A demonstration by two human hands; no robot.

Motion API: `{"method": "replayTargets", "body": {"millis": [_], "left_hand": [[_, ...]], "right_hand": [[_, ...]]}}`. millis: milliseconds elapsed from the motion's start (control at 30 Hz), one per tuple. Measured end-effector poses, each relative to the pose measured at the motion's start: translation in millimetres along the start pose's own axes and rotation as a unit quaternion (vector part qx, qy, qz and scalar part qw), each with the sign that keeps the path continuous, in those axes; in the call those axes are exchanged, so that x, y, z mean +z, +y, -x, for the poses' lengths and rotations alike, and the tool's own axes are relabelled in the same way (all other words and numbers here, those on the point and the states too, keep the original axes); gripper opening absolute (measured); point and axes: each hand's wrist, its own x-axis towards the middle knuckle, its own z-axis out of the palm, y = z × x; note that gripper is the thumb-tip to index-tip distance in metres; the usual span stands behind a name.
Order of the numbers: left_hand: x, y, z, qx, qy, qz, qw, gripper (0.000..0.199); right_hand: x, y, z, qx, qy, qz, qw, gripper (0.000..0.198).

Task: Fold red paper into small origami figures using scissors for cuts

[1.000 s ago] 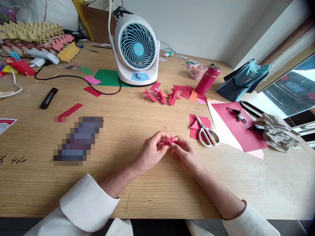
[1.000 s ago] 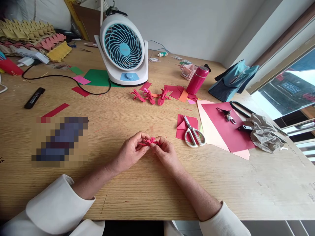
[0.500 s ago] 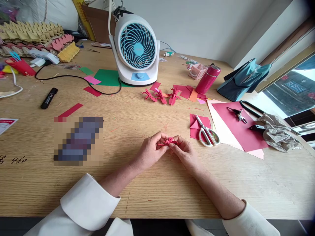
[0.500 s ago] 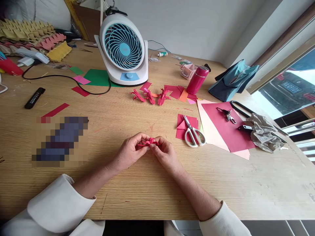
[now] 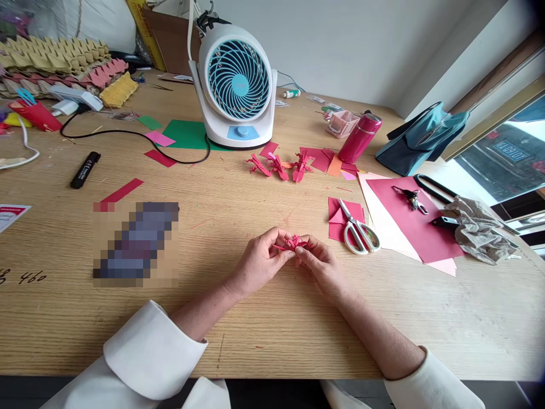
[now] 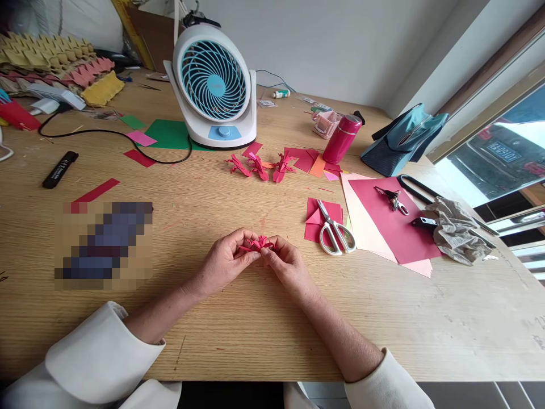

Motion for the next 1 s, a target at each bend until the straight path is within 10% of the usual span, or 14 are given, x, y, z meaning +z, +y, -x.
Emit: {"method": "replayTargets", "body": {"millis": [1000], "left_hand": [[-4.9,-8.0,-5.8,-0.063,0.000,0.060,0.996,0.018]], "right_hand": [[3.1,0.8,-3.3,-0.049,-0.010,-0.022,0.999,0.024]]}}
